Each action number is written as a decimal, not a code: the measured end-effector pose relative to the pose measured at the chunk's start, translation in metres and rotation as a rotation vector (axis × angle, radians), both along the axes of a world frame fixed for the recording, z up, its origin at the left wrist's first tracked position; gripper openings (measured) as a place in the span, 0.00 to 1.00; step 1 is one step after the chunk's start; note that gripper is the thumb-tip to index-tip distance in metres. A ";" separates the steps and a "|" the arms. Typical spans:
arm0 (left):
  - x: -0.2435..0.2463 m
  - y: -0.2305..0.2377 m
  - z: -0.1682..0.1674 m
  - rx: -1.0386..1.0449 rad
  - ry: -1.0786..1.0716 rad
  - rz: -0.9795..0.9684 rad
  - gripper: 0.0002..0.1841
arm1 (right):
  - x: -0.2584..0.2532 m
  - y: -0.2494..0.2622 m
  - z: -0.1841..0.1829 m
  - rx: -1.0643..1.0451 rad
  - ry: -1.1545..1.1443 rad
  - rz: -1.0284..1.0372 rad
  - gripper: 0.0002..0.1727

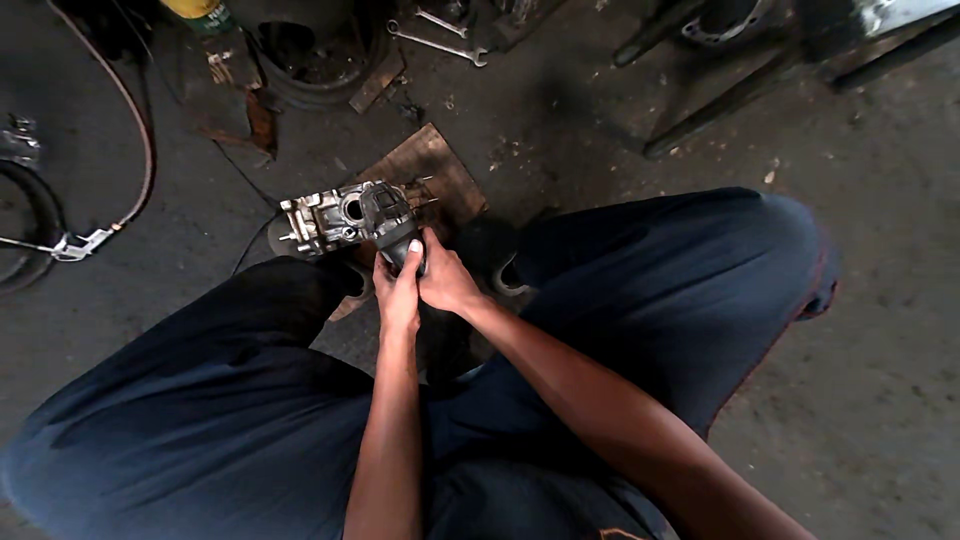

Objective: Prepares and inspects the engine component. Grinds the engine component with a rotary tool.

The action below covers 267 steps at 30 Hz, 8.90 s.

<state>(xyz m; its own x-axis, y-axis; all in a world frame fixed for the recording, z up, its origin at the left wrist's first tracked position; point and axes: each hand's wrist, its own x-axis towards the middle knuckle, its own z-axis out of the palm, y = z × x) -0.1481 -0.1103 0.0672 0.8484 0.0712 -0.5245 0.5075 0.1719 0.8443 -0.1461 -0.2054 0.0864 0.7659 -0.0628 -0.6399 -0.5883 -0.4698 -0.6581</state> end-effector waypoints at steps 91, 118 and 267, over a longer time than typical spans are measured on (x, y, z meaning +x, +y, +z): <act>-0.019 -0.011 0.021 -0.204 0.085 -0.138 0.50 | -0.030 -0.014 0.020 -0.427 -0.537 0.264 0.29; -0.013 -0.004 0.038 -0.049 0.116 -0.278 0.47 | -0.030 -0.019 0.016 -0.359 -0.527 0.180 0.27; 0.009 -0.013 0.009 -0.338 0.091 -0.125 0.55 | 0.035 -0.028 0.042 -0.639 -0.200 0.589 0.43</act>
